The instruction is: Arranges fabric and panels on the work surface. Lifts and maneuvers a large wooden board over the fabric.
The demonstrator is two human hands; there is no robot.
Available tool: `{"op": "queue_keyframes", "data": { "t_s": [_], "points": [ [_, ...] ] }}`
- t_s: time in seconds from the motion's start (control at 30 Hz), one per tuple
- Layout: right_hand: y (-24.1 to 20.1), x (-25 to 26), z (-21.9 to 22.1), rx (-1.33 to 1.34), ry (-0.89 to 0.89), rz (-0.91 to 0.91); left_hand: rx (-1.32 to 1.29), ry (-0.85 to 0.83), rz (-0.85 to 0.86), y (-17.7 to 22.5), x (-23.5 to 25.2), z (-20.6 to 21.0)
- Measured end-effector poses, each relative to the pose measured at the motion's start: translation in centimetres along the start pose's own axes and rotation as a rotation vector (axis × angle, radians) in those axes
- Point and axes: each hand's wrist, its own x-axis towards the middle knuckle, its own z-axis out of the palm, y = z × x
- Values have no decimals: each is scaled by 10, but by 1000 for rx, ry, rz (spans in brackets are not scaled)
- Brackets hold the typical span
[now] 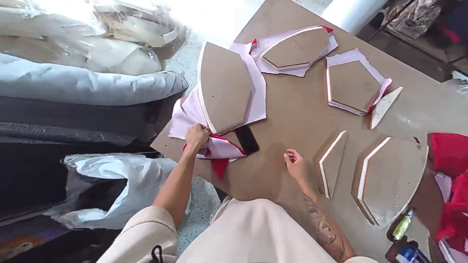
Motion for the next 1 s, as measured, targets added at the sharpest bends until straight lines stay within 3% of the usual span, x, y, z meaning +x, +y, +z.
{"op": "queue_keyframes", "data": {
  "t_s": [0.17,0.37,0.5,0.67,0.73,0.8,0.9,0.97,1.0],
  "points": [
    [-52,4,70,-311,-16,-314,-77,61,28,3,-9,20],
    [-125,43,140,-473,-95,-380,-166,144,39,-2,-14,29],
    [-119,27,122,-513,-196,-282,-137,215,-13,-13,-9,20],
    [-49,-23,51,-442,-146,-146,-145,298,-19,-23,2,-28],
    [-13,-40,22,-403,-76,-68,-109,424,46,11,-12,-59],
    [16,-52,-2,-380,-17,-31,-109,427,271,70,-18,-78],
    [40,-54,-23,-331,-34,-38,-174,62,581,193,23,-82],
    [42,-52,-29,-234,-8,-9,-89,-80,598,277,80,-71],
    [42,-50,-30,-191,23,9,-49,-66,559,312,112,-65]
  ]
}}
